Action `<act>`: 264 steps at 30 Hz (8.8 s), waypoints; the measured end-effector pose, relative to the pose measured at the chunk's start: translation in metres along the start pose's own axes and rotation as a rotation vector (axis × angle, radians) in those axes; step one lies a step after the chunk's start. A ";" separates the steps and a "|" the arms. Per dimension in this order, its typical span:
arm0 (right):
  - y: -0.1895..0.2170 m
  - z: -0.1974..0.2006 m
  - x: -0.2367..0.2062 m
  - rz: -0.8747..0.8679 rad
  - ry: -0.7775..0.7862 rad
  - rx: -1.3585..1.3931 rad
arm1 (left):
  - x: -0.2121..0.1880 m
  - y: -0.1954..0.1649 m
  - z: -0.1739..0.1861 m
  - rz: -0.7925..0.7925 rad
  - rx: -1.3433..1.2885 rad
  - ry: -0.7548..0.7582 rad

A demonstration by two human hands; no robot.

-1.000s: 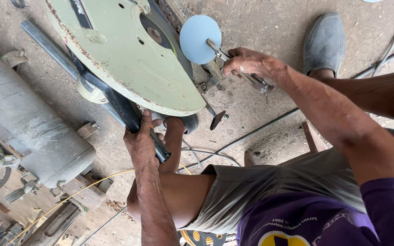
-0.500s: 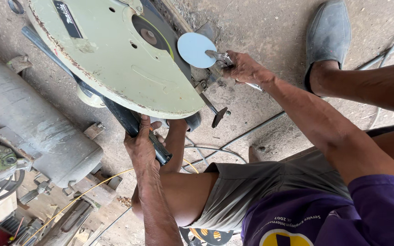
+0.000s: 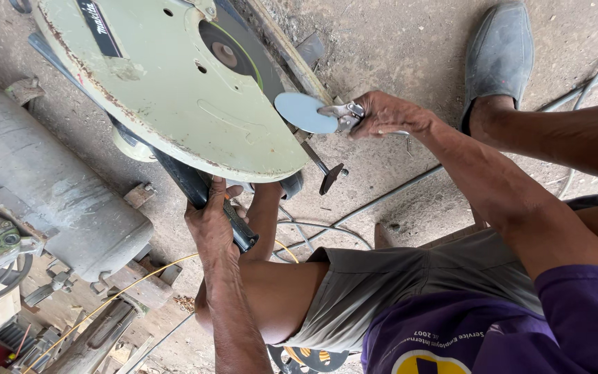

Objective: The person sits on the floor at a bench-mounted disc sander and smooths the edges of round light-blue discs. They grip each disc with locking pliers, hold it against the spinning sanding disc while steadying the machine with the other hand, then set the finished disc aside and pick up the next one.

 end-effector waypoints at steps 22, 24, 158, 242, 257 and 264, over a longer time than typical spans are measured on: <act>0.064 -0.038 -0.004 -0.284 -0.180 -0.143 | 0.001 0.000 0.008 -0.027 -0.017 0.048; 0.067 -0.034 -0.014 -0.319 -0.158 -0.212 | 0.000 0.001 0.009 -0.015 -0.014 0.042; 0.082 0.046 0.029 0.078 -0.337 -1.342 | 0.007 -0.005 -0.001 0.005 0.005 -0.007; 0.306 -0.095 -0.202 0.824 -1.041 -0.615 | -0.012 0.014 0.042 -0.211 -0.210 0.086; 0.304 -0.083 -0.253 0.786 -1.187 -0.834 | -0.019 0.024 0.039 -0.272 -0.269 0.168; 0.286 -0.073 -0.262 0.672 -1.031 -0.706 | -0.016 0.025 0.041 -0.289 -0.193 0.134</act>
Point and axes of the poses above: each hand's wrist, its own x-axis towards the middle knuckle, its own z-axis out of the back of the hand, y = z × x, the point moved 3 cm from there along x, towards the middle knuckle, and after that the axes turned 2 degrees about z, right-handed, at the moved point
